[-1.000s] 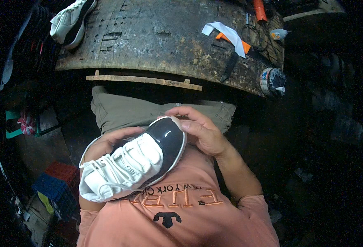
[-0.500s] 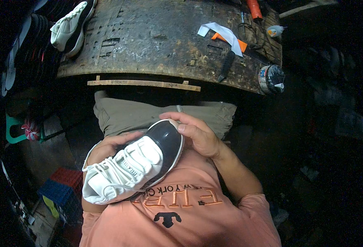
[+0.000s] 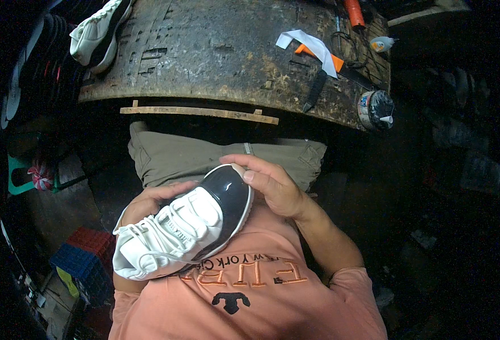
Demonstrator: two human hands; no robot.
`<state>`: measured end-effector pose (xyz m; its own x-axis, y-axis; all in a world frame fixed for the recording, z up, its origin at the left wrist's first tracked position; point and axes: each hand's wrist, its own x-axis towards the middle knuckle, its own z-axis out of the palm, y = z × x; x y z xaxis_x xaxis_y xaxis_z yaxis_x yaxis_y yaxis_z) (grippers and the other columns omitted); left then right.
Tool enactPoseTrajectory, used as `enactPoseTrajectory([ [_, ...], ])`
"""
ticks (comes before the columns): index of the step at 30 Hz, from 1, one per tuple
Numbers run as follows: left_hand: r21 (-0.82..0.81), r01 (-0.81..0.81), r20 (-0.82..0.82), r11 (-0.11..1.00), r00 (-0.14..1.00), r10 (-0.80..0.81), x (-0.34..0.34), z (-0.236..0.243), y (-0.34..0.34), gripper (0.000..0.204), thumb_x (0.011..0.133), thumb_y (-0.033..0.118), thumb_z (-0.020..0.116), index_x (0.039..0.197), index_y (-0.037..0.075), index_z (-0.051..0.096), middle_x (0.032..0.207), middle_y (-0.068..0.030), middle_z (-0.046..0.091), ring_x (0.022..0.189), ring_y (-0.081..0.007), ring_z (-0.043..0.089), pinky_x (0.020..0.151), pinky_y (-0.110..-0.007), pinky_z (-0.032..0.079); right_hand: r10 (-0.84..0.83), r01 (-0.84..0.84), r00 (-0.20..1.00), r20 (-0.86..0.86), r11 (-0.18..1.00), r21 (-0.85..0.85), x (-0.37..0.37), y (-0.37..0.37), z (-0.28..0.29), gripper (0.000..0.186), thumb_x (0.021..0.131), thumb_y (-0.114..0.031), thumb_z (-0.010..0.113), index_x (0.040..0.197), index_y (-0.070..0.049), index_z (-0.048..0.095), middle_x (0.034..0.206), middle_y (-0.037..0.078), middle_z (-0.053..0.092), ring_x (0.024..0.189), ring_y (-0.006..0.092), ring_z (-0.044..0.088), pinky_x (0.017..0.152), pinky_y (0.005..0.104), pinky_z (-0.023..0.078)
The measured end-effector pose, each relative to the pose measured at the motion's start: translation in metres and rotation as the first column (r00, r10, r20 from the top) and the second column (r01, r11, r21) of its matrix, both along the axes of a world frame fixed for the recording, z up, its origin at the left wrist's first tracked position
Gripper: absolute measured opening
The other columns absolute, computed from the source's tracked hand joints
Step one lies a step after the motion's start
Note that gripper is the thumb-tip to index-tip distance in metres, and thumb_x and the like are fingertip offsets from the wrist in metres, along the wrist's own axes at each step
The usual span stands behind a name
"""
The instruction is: The person holds a white and black sneaker and uses a small black tool to scrape and clean the rubber toe cap. They repeatedly scrape the surface, rotate the shoe to access different areas, and inspect the cleaned sections. A second person is visible nearby but does not assist with the shoe.
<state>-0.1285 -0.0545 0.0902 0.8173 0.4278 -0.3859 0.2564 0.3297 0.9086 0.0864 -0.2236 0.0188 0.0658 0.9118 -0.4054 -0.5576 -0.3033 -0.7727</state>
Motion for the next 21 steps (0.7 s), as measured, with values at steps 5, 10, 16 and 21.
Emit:
enactPoseTrajectory([
  [5,-0.041,0.007,-0.123,0.999,0.992,-0.012,-0.002,0.008,0.004,0.026,0.092,0.003,0.068,0.114,-0.007,0.059,0.128,-0.0286,0.066,0.121,-0.0349,0.066,0.101,-0.04,0.057,0.014,-0.014,0.999,0.042,1.0,-0.004,0.0,0.002,0.0,0.053,0.105,-0.025,0.045,0.148,0.006,0.047,0.138,0.015,0.06,0.128,0.0203,0.056,0.112,0.0342,0.041],
  [10,-0.816,-0.144,0.094,0.56,0.922,0.375,-0.033,-0.03,0.002,0.063,0.101,0.04,0.055,0.139,-0.009,0.048,0.136,-0.0376,0.056,0.127,-0.0435,0.061,0.104,-0.051,0.055,-0.06,0.059,0.998,-0.032,0.998,-0.023,-0.002,0.0,-0.001,0.059,0.103,-0.027,0.051,0.148,0.01,0.043,0.137,0.02,0.06,0.128,0.0228,0.059,0.11,0.0351,0.046],
  [16,-0.668,-0.252,0.182,0.7,0.857,0.483,-0.119,-0.079,-0.009,0.09,0.092,0.057,0.064,0.152,-0.004,0.038,0.153,-0.0356,0.039,0.141,-0.0465,0.046,0.113,-0.062,0.043,-0.113,0.108,0.993,-0.046,0.99,-0.089,-0.023,0.005,-0.009,0.055,0.105,-0.023,0.048,0.15,0.007,0.042,0.139,0.017,0.059,0.126,0.0227,0.06,0.109,0.0341,0.047],
  [21,-0.239,-0.586,-0.035,0.774,0.802,0.596,-0.162,-0.057,-0.008,0.084,0.091,0.037,0.076,0.156,0.001,0.037,0.156,-0.0142,0.048,0.143,-0.0307,0.047,0.12,-0.047,0.038,-0.218,0.225,0.926,-0.309,0.974,-0.013,-0.018,0.012,0.002,0.051,0.106,-0.017,0.046,0.153,0.003,0.04,0.141,0.014,0.058,0.129,0.0231,0.058,0.112,0.0375,0.044],
])
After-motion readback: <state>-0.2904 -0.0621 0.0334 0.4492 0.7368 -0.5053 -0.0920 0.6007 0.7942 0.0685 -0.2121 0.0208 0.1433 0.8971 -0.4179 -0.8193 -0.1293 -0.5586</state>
